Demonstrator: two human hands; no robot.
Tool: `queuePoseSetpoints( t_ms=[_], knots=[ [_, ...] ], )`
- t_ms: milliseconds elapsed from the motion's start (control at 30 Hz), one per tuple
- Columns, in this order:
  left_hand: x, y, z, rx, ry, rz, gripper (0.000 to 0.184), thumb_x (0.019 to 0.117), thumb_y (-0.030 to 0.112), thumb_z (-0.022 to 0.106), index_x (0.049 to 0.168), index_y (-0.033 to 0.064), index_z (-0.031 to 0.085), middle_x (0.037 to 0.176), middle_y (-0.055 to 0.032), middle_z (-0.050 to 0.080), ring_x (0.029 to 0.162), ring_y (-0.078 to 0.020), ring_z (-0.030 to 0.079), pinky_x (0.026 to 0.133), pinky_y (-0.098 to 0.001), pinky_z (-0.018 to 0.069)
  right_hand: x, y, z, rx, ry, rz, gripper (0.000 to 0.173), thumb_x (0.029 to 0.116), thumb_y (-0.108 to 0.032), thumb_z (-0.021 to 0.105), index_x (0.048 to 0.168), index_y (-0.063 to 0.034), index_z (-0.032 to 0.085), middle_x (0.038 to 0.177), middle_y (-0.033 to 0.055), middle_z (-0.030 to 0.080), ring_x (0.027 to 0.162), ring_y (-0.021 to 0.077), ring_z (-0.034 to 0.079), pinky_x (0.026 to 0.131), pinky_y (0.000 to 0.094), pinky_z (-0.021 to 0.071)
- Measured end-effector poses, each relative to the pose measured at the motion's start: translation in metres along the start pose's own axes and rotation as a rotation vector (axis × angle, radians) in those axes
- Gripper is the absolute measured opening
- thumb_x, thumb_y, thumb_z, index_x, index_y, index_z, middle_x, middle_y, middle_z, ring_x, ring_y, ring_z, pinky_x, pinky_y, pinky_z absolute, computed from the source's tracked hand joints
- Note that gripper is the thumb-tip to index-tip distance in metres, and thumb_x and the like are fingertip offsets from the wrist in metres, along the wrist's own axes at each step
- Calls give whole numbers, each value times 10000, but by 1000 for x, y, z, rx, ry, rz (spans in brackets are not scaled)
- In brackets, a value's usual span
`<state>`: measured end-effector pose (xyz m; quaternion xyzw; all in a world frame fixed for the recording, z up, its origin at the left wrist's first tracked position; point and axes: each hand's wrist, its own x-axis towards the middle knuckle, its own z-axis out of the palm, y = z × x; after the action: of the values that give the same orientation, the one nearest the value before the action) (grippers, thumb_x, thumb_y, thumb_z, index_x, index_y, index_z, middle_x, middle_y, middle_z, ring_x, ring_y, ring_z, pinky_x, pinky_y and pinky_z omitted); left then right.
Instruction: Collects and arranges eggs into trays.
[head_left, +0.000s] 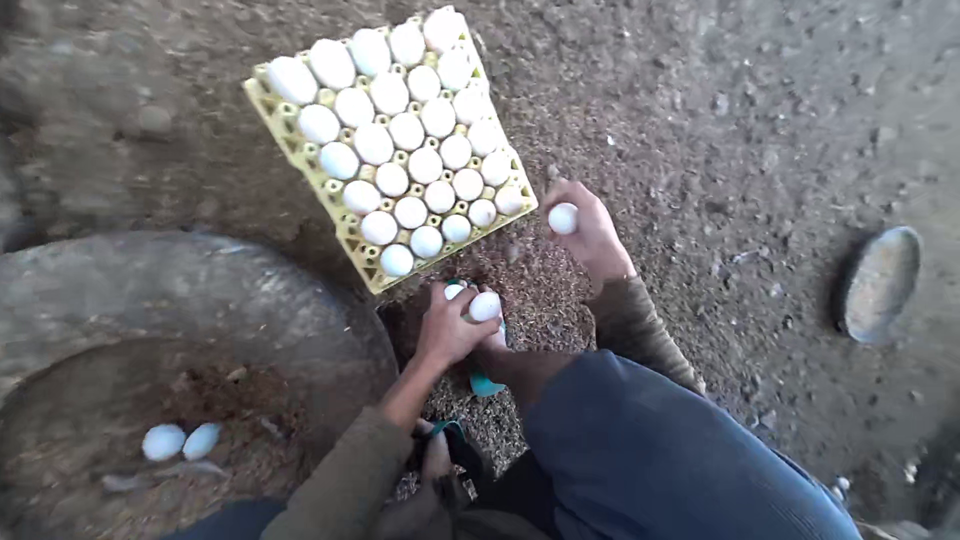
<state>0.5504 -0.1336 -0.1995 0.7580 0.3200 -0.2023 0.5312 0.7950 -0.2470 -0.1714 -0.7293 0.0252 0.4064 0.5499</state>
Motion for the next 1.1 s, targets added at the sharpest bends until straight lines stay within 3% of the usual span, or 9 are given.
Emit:
queuePoseSetpoints(
  t_ms=[100, 200, 400, 733, 833, 900, 1000, 1067, 1100],
  knots=[
    [39, 26, 36, 130, -24, 74, 623, 739, 604, 808, 1211, 204, 731, 1423, -256, 492, 1097, -417, 627, 898, -637, 512, -23, 67, -68, 127, 19, 83, 320, 1033, -324, 417, 1261, -179, 588, 1034, 15, 646, 799, 120, 633, 722, 320, 564],
    [74, 42, 67, 267, -80, 160, 594, 743, 596, 809, 1192, 215, 727, 1443, -249, 474, 990, -402, 671, 793, -602, 562, -34, 111, -81, -193, 137, 136, 457, 960, -117, 534, 1413, -88, 487, 1231, 137, 610, 975, 213, 649, 847, 410, 573],
    [106, 58, 116, 572, -330, 363, 593, 842, 527, 767, 1328, 209, 650, 1501, -286, 408, 1234, -455, 560, 898, -596, 534, -25, 143, -87, -791, 318, 77, 549, 900, -226, 781, 1395, -75, 598, 1354, 244, 575, 1242, 415, 566, 1012, 591, 490],
    [109, 40, 138, 578, -267, 484, 628, 862, 495, 716, 1424, 243, 593, 1507, -263, 457, 1292, -443, 535, 984, -599, 472, -20, 129, -86, -899, 288, -133, 457, 953, -244, 685, 1375, -75, 629, 1377, 201, 609, 1328, 379, 534, 1122, 536, 435],
    [93, 40, 122, 506, -264, 523, 691, 919, 505, 699, 1542, 316, 466, 1634, -219, 325, 1456, -426, 390, 1102, -630, 359, -12, 96, -72, -884, 312, -242, 435, 966, -217, 642, 1345, -5, 627, 1396, 253, 580, 1337, 416, 516, 1125, 553, 420],
    [67, 40, 100, 399, -102, 582, 594, 941, 508, 667, 1501, 383, 512, 1599, -193, 400, 1421, -395, 444, 1104, -605, 375, 0, 67, -58, -815, 285, -312, 413, 984, -183, 607, 1346, 17, 612, 1369, 256, 588, 1284, 383, 569, 1071, 516, 488],
    [25, 23, 51, 222, 576, 663, 360, 992, 530, 554, 1296, 376, 670, 1203, -134, 632, 1102, -299, 601, 970, -513, 438, 35, 28, -30, -712, 150, -373, 407, 1033, -207, 540, 1375, 9, 580, 1348, 228, 613, 1212, 321, 632, 1019, 491, 529],
    [8, 13, -6, 117, 901, 521, 364, 963, 378, 578, 1149, 87, 691, 1115, -260, 619, 1086, -382, 590, 990, -558, 417, 63, 3, -8, -676, 30, -315, 409, 1084, -278, 487, 1411, -45, 566, 1383, 177, 617, 1220, 279, 641, 1032, 491, 528],
    [6, 6, -38, 100, 991, 384, 443, 984, 324, 557, 1209, -56, 593, 1188, -340, 578, 1176, -437, 552, 1061, -580, 392, 77, -8, 2, -661, -13, -283, 420, 1095, -320, 458, 1416, -76, 575, 1373, 159, 631, 1220, 273, 641, 1038, 511, 517]
  ],
)
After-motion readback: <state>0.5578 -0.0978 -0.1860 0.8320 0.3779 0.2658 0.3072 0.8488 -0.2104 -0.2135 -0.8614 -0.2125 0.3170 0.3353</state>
